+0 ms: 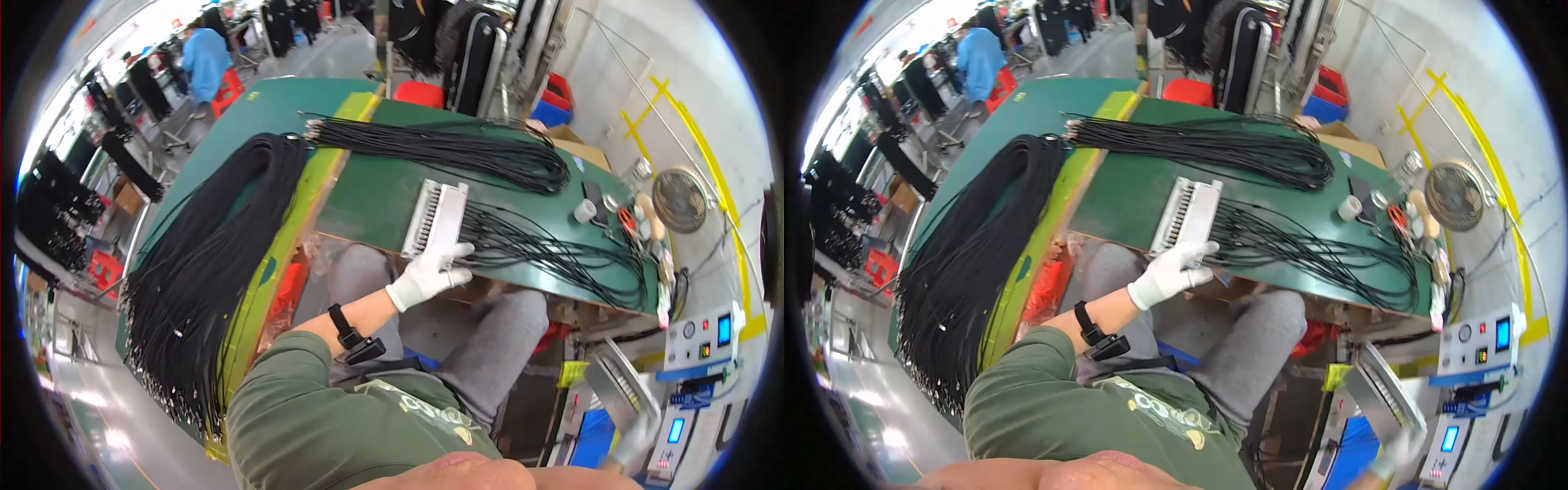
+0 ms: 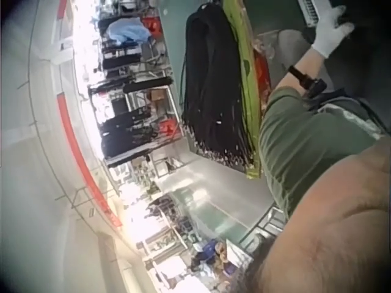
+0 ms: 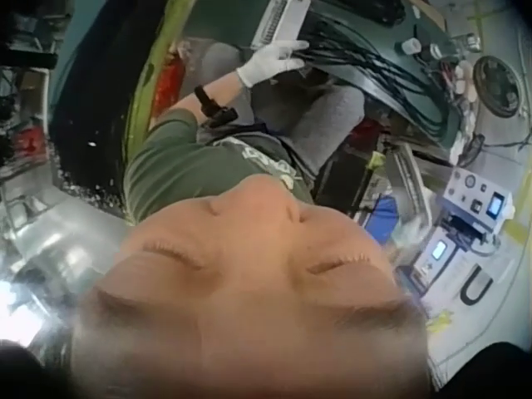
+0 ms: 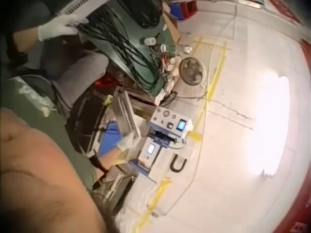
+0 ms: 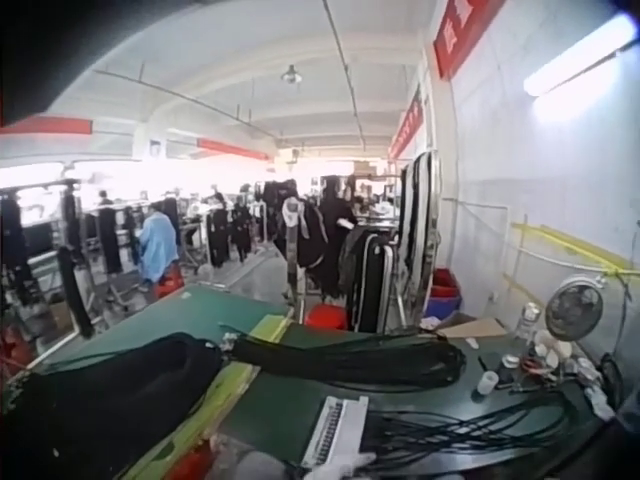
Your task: The person gathers black cables and fits their connectors into the slots of a metal jig by hand. After filling the jig, they carry it to a machine, place it on a platform, and return to the workstation to repeat the process.
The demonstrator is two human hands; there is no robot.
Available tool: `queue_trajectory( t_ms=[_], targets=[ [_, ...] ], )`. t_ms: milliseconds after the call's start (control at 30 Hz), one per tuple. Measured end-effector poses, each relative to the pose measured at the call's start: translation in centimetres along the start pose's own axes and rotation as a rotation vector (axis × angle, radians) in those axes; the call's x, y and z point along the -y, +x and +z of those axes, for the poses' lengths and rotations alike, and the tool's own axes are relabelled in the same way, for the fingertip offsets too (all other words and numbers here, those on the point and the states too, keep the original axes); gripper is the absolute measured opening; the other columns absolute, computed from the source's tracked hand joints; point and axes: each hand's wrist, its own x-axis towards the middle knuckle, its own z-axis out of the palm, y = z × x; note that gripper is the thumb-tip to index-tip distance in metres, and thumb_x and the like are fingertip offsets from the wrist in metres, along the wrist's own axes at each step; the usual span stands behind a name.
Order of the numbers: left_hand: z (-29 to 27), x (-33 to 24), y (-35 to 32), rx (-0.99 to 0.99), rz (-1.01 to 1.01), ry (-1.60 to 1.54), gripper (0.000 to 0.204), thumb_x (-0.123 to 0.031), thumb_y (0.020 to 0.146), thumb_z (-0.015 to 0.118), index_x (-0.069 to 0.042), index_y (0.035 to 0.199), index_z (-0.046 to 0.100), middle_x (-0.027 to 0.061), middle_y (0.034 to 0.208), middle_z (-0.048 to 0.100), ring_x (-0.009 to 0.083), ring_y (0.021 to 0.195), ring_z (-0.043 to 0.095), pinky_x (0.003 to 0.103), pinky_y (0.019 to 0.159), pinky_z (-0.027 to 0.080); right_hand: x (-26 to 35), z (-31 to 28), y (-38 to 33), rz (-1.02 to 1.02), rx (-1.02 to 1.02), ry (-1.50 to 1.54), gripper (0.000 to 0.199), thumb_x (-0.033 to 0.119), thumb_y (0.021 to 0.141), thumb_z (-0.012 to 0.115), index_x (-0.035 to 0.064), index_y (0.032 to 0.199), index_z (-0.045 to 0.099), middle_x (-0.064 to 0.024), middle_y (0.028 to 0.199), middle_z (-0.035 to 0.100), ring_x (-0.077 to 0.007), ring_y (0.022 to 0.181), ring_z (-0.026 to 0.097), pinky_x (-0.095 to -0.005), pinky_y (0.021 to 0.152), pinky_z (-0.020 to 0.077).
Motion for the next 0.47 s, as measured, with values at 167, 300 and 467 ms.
queue_trajectory(
  t_ms=[167,300,467],
  targets=[
    [4.5,-0.1,-0.7,0.338,0.116,-0.215,0.062,-0.017,0.089,0.071,-0.001,0.143,0.046,0.0136,0.135,0.059,0.0231,0.122,0.057,0.034,0.103,0.046,13.5,22.9,1.1,0.029,0.425,0.196,0.016,-0.001,0.089,0.058,-0.0022,0.102,0.068,-0.0070,0.101,0.066,-0.0140,0.096,0.060,-0.0292,0.090,0.0470],
    [1.9,-0.4,-1.6,0.429,-0.133,-0.819,0.067,-0.011,0.088,0.071,0.000,0.146,0.041,0.0124,0.139,0.056,0.0233,0.127,0.054,0.035,0.109,0.042,18.1,36.5,3.0,0.127,0.800,0.176,0.016,0.010,0.091,0.064,0.0005,0.104,0.068,0.0008,0.094,0.065,-0.0070,0.087,0.057,-0.0234,0.081,0.0473],
    [-2.2,4.9,-2.7,0.115,-0.392,-1.009,0.067,-0.008,0.089,0.070,-0.003,0.149,0.040,0.0122,0.139,0.057,0.0253,0.129,0.052,0.044,0.113,0.037,17.0,51.8,5.6,-0.233,1.007,-0.178,0.058,0.051,0.085,0.069,0.0074,0.123,0.062,-0.0161,0.119,0.069,-0.0261,0.113,0.065,-0.0363,0.098,0.0492]
  ],
)
